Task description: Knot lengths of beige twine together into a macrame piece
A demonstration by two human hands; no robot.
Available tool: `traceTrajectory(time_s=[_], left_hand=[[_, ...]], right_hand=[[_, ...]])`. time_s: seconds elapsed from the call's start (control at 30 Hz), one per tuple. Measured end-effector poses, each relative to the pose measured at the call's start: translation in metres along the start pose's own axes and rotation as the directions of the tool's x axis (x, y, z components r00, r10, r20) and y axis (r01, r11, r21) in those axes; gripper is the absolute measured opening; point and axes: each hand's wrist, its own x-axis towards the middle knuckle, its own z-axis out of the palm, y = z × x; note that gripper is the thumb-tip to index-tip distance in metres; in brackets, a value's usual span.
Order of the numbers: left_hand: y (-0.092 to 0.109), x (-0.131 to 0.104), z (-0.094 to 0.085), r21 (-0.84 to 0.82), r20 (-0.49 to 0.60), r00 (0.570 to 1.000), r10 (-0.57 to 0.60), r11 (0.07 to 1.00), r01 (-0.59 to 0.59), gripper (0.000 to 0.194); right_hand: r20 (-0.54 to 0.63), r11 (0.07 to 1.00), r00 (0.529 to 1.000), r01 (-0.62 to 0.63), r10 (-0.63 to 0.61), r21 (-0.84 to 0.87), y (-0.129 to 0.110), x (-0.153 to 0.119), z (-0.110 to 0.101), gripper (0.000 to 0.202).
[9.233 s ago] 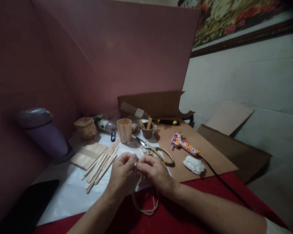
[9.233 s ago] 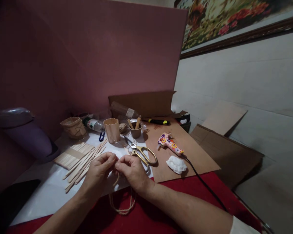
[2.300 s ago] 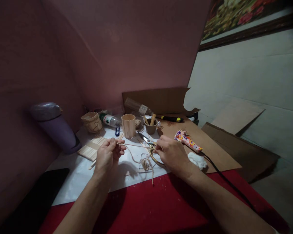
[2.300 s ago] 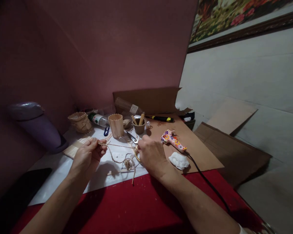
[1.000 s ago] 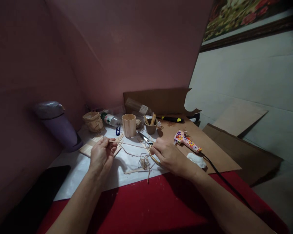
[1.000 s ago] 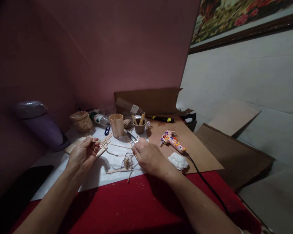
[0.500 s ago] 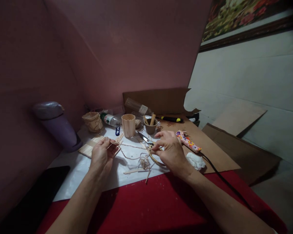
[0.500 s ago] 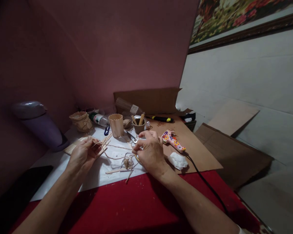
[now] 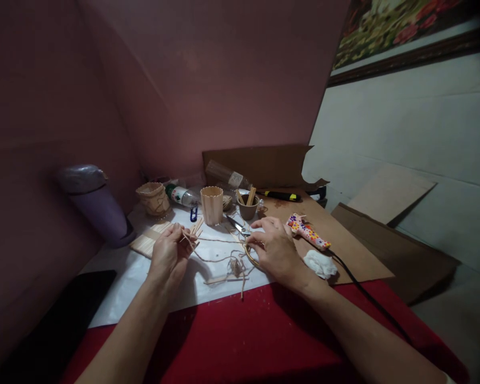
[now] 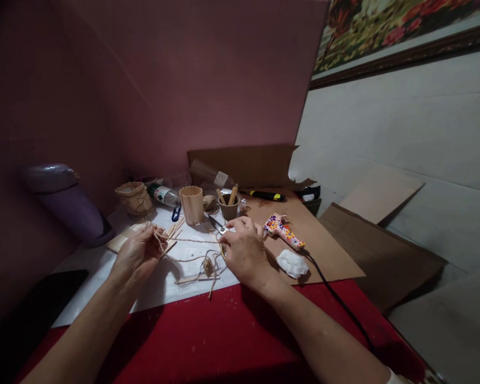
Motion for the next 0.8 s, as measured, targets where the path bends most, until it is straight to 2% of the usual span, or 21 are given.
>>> traceTrajectory(time_s=[0.1, 0.3, 0.53, 0.7, 0.8], left_hand=[[0.0, -0.001, 0.0, 0.007, 0.005, 1.0, 0.003, 1.0, -0.003, 0.021], [0.0, -0.003, 0.002, 0.008, 0.041, 0.999, -0.017, 1.0, 0.017, 0.021], [-0.003, -0.006, 0.004, 0.038, 0.075, 0.997, -0.027, 0.999, 0.025, 0.022], [-0.006, -0.009, 0.003, 0.076, 0.07, 0.997, 0.011, 0.997, -0.017, 0.014], [-0.008, -0.011, 0.004, 0.121, 0.093, 0.996, 0.003, 0.993, -0.014, 0.015]], right_hand=[[0.041, 0.999, 0.999, 0.032, -0.032, -0.016, 0.001, -0.001, 0.003, 0.014], [0.05, 1.0, 0.999, 0.0, 0.001, -0.014, 0.0, -0.002, 0.004, 0.014], [0.124, 1.0, 0.992, 0.028, -0.029, 0.007, -0.003, -0.002, 0.001, 0.007], [0.129, 0.998, 0.99, 0.057, -0.053, -0.029, 0.002, -0.002, -0.001, 0.006], [0.085, 0.993, 0.989, 0.122, -0.122, 0.006, 0.0, -0.002, -0.001, 0.017]])
